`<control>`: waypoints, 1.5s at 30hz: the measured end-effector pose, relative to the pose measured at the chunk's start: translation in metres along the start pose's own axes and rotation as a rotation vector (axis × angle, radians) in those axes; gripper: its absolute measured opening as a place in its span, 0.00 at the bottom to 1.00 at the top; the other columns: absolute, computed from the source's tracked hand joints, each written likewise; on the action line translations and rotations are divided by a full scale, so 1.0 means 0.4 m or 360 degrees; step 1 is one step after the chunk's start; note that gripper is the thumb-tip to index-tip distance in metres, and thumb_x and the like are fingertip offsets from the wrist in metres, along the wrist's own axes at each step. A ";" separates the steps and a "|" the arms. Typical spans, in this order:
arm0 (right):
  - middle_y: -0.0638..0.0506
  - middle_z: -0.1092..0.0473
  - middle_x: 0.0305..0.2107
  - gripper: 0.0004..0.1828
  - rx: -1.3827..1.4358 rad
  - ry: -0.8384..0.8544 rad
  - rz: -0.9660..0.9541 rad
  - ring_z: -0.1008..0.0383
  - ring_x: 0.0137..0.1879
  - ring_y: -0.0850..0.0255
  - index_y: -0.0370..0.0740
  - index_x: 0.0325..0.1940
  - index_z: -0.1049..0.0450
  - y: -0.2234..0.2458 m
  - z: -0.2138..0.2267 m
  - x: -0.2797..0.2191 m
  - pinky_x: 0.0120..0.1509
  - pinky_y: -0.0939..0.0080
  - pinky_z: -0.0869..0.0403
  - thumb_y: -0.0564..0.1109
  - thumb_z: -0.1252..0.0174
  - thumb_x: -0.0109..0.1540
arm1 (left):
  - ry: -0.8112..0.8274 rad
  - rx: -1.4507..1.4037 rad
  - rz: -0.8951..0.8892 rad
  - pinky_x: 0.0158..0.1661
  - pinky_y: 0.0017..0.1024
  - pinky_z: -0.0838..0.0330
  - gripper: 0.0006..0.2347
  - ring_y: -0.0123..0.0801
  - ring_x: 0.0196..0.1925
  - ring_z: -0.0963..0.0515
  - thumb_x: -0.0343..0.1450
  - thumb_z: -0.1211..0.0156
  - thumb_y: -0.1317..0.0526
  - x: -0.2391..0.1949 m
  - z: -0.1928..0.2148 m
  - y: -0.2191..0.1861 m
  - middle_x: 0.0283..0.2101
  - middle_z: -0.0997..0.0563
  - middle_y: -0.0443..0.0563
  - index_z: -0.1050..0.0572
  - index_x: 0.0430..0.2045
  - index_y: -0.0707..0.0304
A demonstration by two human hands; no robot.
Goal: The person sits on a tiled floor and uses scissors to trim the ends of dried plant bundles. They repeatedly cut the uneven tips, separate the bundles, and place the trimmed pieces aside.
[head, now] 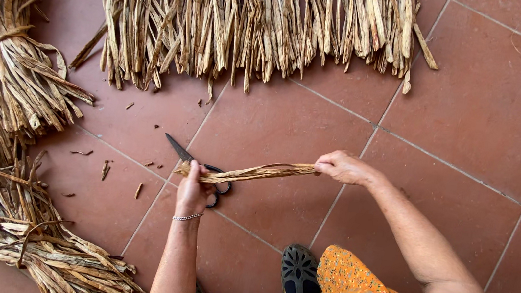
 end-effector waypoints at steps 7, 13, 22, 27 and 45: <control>0.51 0.25 0.48 0.24 -0.0621 -0.0608 -0.0264 0.32 0.60 0.51 0.50 0.54 0.20 -0.067 0.101 -0.221 0.67 0.43 0.37 0.59 0.37 0.57 | 0.0519 0.0320 -0.0099 0.25 0.29 0.29 0.12 0.26 0.25 0.29 0.76 0.40 0.55 -0.009 -0.281 0.130 0.26 0.28 0.45 0.30 0.29 0.63; 0.47 0.38 0.64 0.59 0.0150 -0.0797 0.0262 0.39 0.67 0.49 0.46 0.75 0.44 0.141 -0.017 -0.233 0.74 0.43 0.41 0.59 0.25 0.44 | 0.0794 0.0810 0.0083 0.24 0.27 0.30 0.14 0.29 0.20 0.25 0.74 0.41 0.52 -0.070 -0.516 0.284 0.23 0.22 0.48 0.26 0.31 0.67; 0.49 0.22 0.28 0.15 0.0243 -0.1417 0.0156 0.22 0.27 0.59 0.44 0.57 0.26 0.006 0.016 -0.237 0.29 0.58 0.23 0.40 0.42 0.66 | 0.0687 0.0493 0.0204 0.35 0.32 0.22 0.16 0.29 0.33 0.20 0.72 0.42 0.54 -0.050 -0.602 0.244 0.38 0.22 0.46 0.32 0.50 0.58; 0.44 0.28 0.23 0.07 0.0026 -0.2111 -0.0351 0.26 0.26 0.56 0.35 0.47 0.27 -0.175 0.280 -0.436 0.28 0.52 0.30 0.43 0.41 0.72 | 0.0705 0.0752 0.0318 0.39 0.30 0.23 0.17 0.28 0.37 0.21 0.73 0.41 0.57 -0.068 -0.530 0.279 0.41 0.22 0.47 0.33 0.56 0.59; 0.41 0.34 0.51 0.34 -0.0313 -0.1622 -0.0730 0.38 0.61 0.43 0.41 0.61 0.31 -0.437 0.211 -0.101 0.65 0.37 0.35 0.51 0.26 0.55 | 0.0415 0.0825 0.0356 0.37 0.27 0.25 0.11 0.27 0.33 0.22 0.74 0.41 0.61 -0.111 -0.304 0.278 0.35 0.20 0.49 0.27 0.48 0.66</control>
Point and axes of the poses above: each hand's wrist, its own x-axis towards the middle knuckle, its own z-axis out of the back of the hand, y = z × x, the point moved 9 cm from there along x, towards the middle knuckle
